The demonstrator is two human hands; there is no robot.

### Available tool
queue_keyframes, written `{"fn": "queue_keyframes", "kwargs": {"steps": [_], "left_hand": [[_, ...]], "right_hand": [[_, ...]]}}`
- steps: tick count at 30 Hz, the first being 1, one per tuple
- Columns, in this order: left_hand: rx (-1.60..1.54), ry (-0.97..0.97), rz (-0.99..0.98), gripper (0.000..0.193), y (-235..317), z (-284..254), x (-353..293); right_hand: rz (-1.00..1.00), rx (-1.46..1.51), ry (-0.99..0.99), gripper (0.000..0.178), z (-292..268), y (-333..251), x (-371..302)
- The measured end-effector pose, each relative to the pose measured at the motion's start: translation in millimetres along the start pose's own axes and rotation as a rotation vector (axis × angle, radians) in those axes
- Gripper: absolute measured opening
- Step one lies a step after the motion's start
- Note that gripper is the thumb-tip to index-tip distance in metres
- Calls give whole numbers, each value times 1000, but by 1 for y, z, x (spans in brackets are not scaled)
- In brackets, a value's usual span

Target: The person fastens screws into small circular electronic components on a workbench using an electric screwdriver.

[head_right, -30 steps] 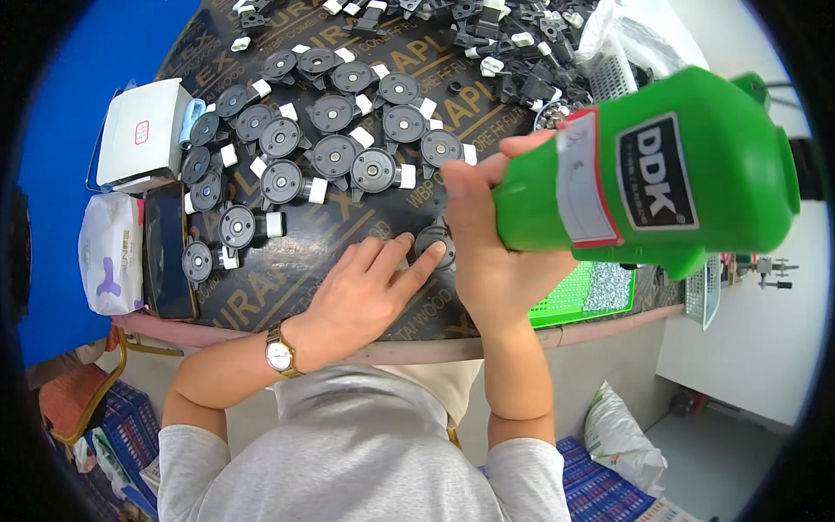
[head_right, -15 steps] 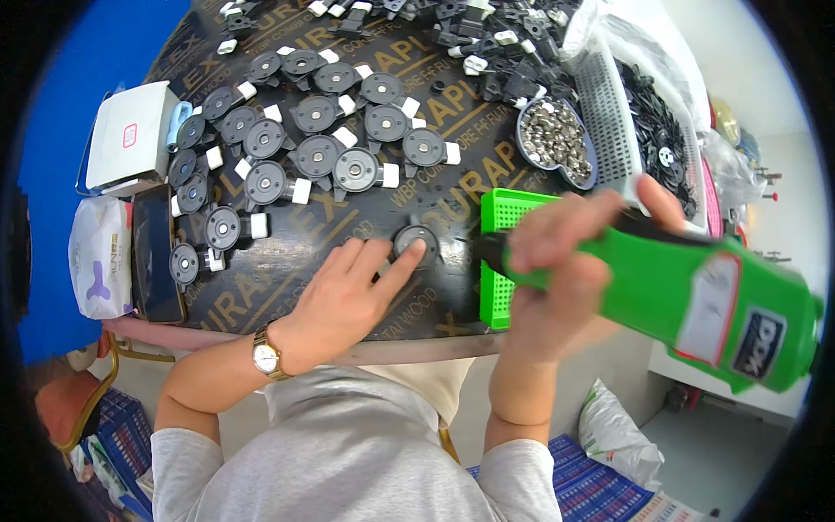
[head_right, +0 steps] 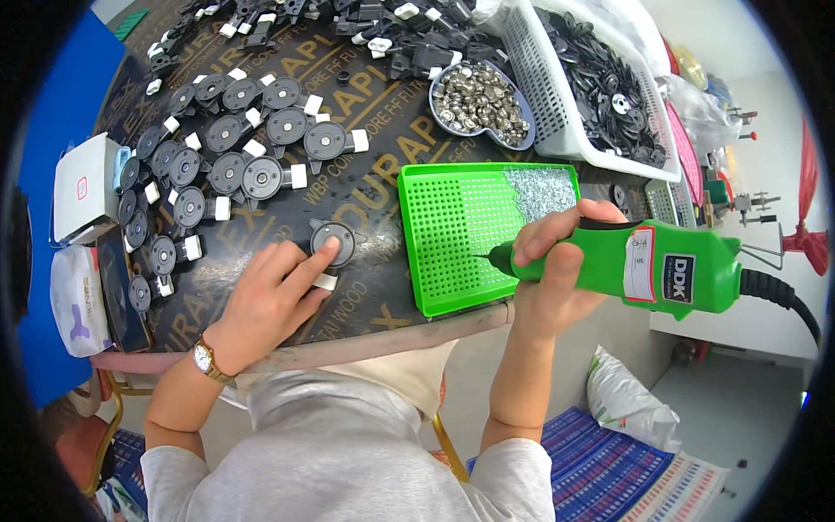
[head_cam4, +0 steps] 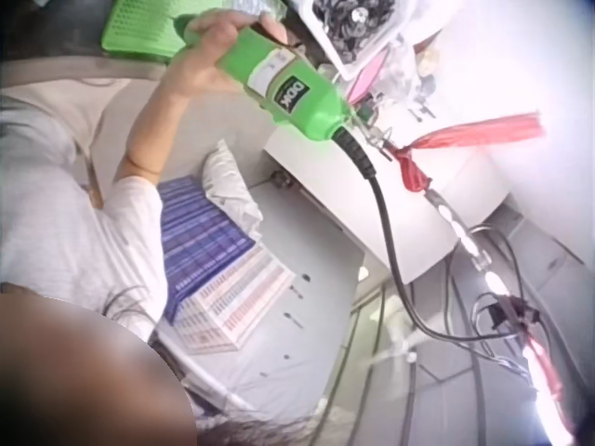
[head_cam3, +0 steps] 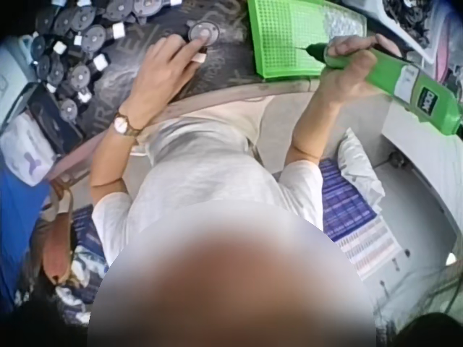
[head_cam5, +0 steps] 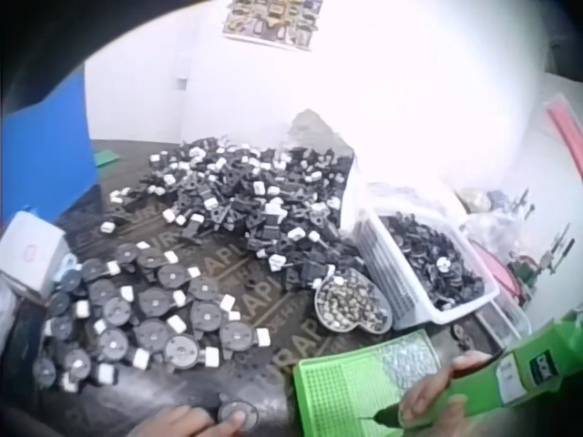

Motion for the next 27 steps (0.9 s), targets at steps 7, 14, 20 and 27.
{"fn": "queue_keyframes", "kwargs": {"steps": [7, 14, 20, 27], "left_hand": [[-9, 33, -5, 64, 1, -2, 3], [82, 32, -10, 60, 6, -5, 5], [97, -13, -53, 50, 3, 3, 1], [2, -2, -21, 55, 3, 5, -1]], "right_hand": [[-12, 13, -23, 49, 0, 1, 2], [-29, -92, 25, 54, 9, -3, -6], [-7, -89, 53, 53, 9, -25, 5], [-53, 363, -164, 71, 88, -37, 3]]}}
Point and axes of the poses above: each hand's wrist, its own x-axis towards the middle knuckle, its own z-axis out of the palm, y = z × x, the point moved 6 cm from there along x, towards the middle knuckle, and after that the axes turned 12 degrees about -x, right-handed, at the moved point
